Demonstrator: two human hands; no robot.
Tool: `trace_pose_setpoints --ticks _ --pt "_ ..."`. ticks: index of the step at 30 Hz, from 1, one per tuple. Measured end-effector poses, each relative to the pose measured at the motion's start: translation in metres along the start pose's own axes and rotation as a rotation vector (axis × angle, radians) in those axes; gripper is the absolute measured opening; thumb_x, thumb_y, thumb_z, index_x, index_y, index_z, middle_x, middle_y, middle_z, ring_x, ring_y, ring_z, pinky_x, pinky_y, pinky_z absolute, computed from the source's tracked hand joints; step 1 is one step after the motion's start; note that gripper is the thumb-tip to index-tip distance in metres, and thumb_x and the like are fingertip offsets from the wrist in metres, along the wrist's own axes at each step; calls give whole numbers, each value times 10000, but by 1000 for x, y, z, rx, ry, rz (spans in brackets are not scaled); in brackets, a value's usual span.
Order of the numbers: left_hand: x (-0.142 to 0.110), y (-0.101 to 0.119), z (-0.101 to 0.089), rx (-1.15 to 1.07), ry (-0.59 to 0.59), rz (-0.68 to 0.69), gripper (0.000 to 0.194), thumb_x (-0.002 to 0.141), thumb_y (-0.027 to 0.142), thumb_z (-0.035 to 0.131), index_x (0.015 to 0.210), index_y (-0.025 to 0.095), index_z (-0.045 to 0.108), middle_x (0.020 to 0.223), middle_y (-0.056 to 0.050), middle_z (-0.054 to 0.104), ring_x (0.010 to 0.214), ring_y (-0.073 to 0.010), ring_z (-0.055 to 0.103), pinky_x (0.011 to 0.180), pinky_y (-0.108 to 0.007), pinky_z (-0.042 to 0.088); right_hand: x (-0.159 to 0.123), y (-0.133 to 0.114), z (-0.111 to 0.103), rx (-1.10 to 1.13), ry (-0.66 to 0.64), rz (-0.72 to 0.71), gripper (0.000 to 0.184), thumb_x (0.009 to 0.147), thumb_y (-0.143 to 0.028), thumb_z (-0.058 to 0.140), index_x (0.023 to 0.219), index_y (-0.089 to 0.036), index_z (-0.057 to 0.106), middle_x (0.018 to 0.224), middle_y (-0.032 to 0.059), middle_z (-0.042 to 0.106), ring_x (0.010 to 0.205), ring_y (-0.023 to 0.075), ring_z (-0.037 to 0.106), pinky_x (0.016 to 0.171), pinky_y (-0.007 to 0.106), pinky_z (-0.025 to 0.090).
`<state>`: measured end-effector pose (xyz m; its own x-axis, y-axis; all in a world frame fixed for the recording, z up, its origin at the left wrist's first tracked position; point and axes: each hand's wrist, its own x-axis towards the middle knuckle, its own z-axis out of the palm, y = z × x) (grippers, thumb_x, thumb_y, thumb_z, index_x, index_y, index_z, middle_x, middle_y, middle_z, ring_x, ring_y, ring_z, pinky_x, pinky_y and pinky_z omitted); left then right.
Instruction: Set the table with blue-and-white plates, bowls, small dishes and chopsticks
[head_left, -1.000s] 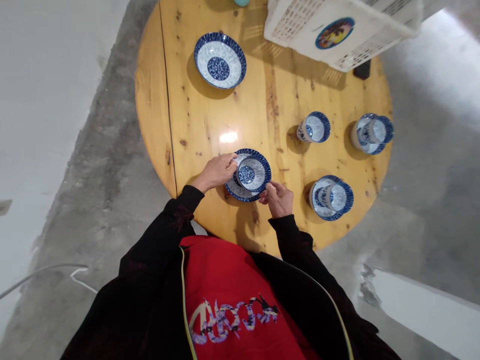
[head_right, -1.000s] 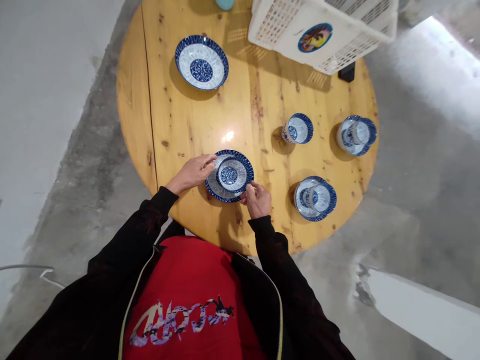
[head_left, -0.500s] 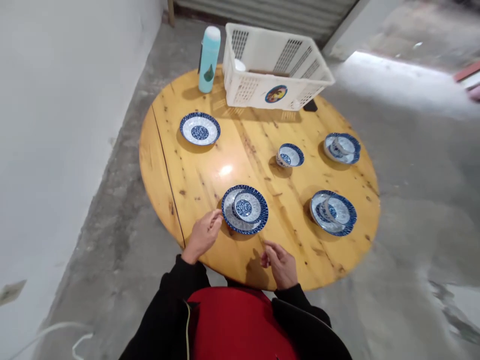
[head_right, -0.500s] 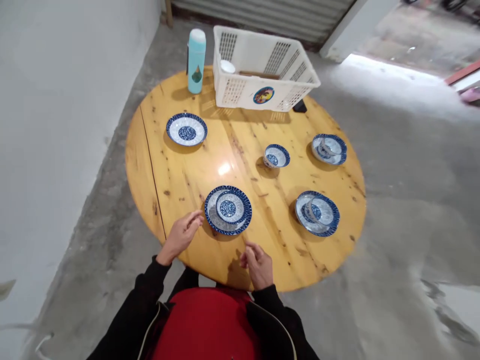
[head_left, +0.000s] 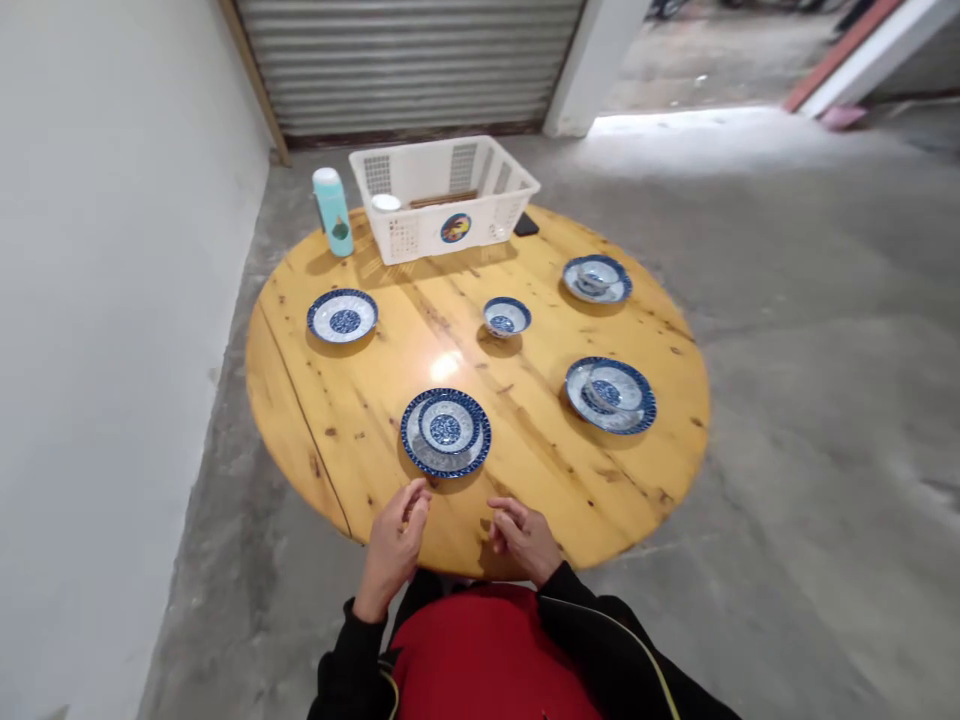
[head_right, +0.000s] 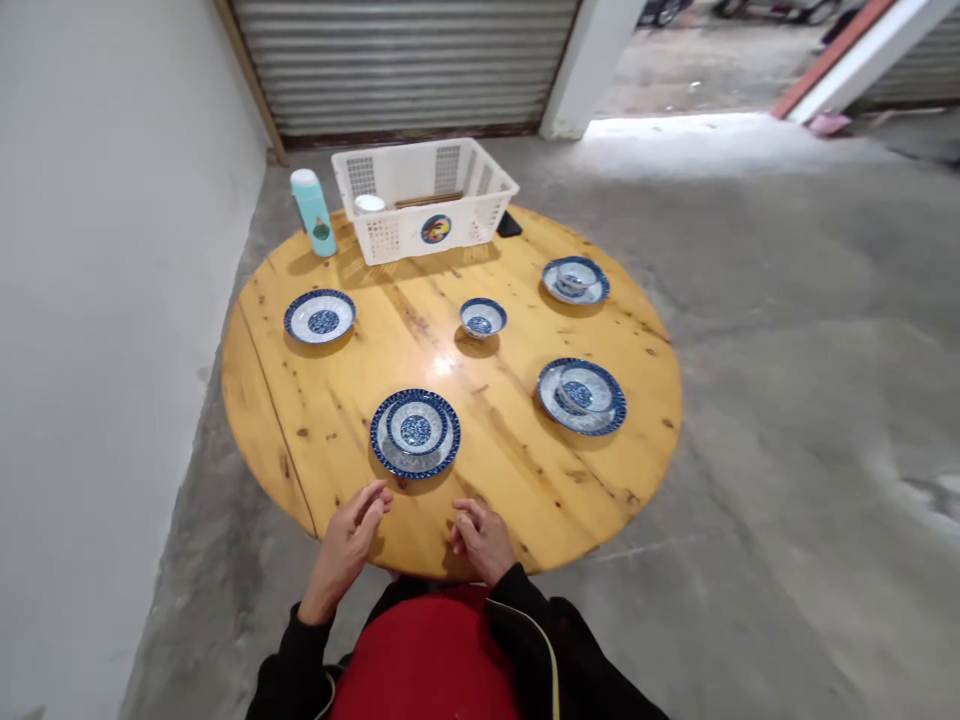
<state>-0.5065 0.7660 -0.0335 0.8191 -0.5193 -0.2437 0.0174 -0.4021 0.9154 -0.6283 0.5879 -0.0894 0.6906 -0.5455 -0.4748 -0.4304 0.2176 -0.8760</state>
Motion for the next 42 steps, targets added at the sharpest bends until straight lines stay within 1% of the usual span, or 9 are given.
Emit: trace_pose_setpoints --ticks 8,12,17,23,27,30,34,38,42 --pt "-29 14 41 26 -49 -63 535 901 516 517 1263 150 665 1137 -150 762 1051 -259 736 947 -393 585 -11 18 -49 98 36 21 434 619 -545 628 869 -191 628 505 -41 624 368 141 549 401 252 412" --pt "-45 13 58 34 -33 -84 545 897 533 520 1256 154 674 1178 -163 753 1068 -273 736 942 -405 592 -14 28 -63 167 29 65 426 596 -528 631 864 -197 625 498 -41 616 367 141 542 396 258 437" --pt "-67 10 66 43 -11 -110 558 893 536 527 1261 147 684 1235 -175 734 1092 -280 731 982 -404 579 -12 29 -56 227 -34 86 419 572 -490 635 865 -191 616 502 -34 617 372 134 536 391 238 420" --pt "-74 9 52 13 37 -122 553 884 553 542 1238 158 697 1180 -165 756 1060 -279 740 973 -408 584 -19 19 -35 223 -74 82 416 581 -501 613 871 -202 620 507 -49 611 370 136 527 398 255 429" --pt "-68 1 27 15 68 -95 566 864 576 553 1231 173 704 1128 -151 772 1029 -275 749 954 -399 591 -21 17 -14 213 -64 54 417 580 -508 619 869 -208 622 513 -40 615 376 141 528 414 266 423" --pt "-66 -10 -7 25 86 -83 572 856 593 547 1214 180 713 1099 -144 779 1015 -271 752 949 -385 593 -22 17 17 198 -56 38 434 570 -536 615 855 -209 615 504 -36 607 372 146 525 425 274 411" --pt "-68 -26 -72 21 143 -58 554 866 575 540 1204 169 706 1081 -135 780 989 -264 754 934 -388 596 -27 13 77 153 -51 37 439 577 -554 570 858 -218 603 507 -42 604 379 153 530 430 282 404" --pt "-72 -43 -136 57 195 -42 527 879 554 527 1197 167 691 1070 -123 775 970 -249 749 914 -381 592 -39 7 144 117 -109 27 426 595 -530 548 866 -209 618 497 -53 603 371 139 525 412 255 362" --pt "-71 -58 -179 69 158 -41 500 893 533 513 1195 170 677 1062 -117 773 966 -238 744 899 -368 588 -50 0 190 159 -107 -11 389 614 -502 575 853 -199 627 500 -56 610 368 121 512 405 244 383"
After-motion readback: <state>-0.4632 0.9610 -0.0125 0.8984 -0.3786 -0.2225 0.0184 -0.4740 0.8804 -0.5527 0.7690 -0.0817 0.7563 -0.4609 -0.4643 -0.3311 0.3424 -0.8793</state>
